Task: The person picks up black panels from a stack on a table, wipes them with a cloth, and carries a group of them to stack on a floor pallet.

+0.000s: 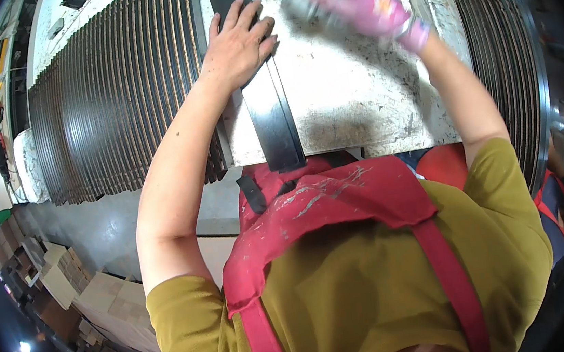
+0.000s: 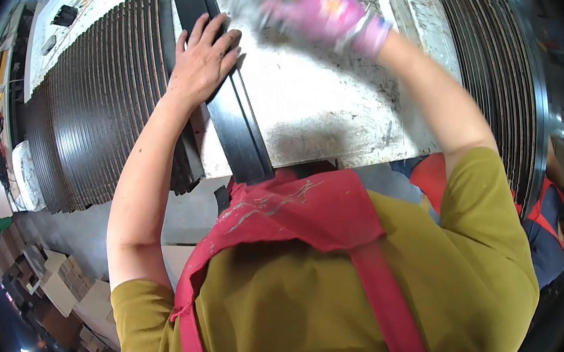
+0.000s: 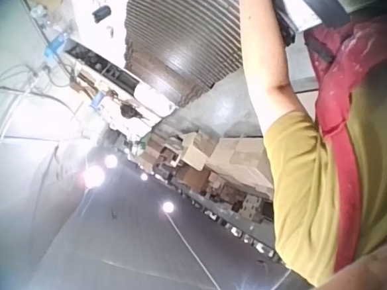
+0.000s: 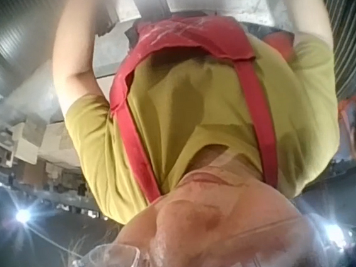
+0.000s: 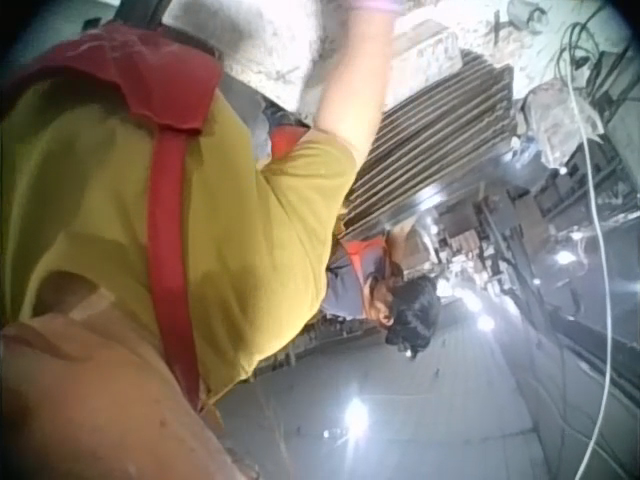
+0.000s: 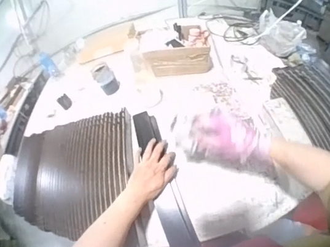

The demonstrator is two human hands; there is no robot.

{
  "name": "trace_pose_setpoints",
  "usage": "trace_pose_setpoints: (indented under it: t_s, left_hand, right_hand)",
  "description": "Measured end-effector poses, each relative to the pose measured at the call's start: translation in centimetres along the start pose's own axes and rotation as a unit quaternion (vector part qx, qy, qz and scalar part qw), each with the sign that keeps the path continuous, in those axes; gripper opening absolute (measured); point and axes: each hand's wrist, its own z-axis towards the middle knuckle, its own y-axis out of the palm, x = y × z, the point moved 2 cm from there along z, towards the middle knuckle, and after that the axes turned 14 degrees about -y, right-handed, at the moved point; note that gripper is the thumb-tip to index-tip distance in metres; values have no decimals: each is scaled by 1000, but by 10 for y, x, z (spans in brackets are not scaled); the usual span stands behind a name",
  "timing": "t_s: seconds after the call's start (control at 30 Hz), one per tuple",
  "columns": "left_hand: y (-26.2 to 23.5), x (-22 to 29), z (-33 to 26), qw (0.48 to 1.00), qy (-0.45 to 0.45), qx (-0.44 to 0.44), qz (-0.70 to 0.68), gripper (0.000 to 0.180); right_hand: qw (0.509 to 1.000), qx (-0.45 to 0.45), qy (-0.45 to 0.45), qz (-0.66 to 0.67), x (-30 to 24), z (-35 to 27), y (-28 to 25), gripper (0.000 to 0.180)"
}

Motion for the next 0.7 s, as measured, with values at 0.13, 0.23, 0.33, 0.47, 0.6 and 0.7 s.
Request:
trace_pose_setpoints:
  t_s: [0.13, 0.23, 0.33, 0.47, 0.6, 0.7]
  left_hand:
    - [16, -5, 6, 999, 5, 34, -32, 34]
    - [17, -10, -1, 999, 1, 30, -39, 32]
    - [18, -7, 2, 998, 14, 47, -38, 32]
    - [22, -8, 5, 998, 28, 56, -30, 34]
    - [25, -13, 4, 999, 8, 24, -25, 36]
    - [22, -7, 6, 999, 14, 30, -27, 36]
  right_hand:
    - [982, 0, 49, 185, -127, 35, 31, 18]
    - [986, 21, 72, 148, -179, 12, 53, 24]
    - [956, -81, 125, 252, -204, 5, 25, 18]
    - [971, 64, 165, 160, -172, 28, 37, 22]
    - [973, 40, 207, 91, -212, 6, 30, 25]
    - [969, 4, 218, 115, -225, -6, 22, 28]
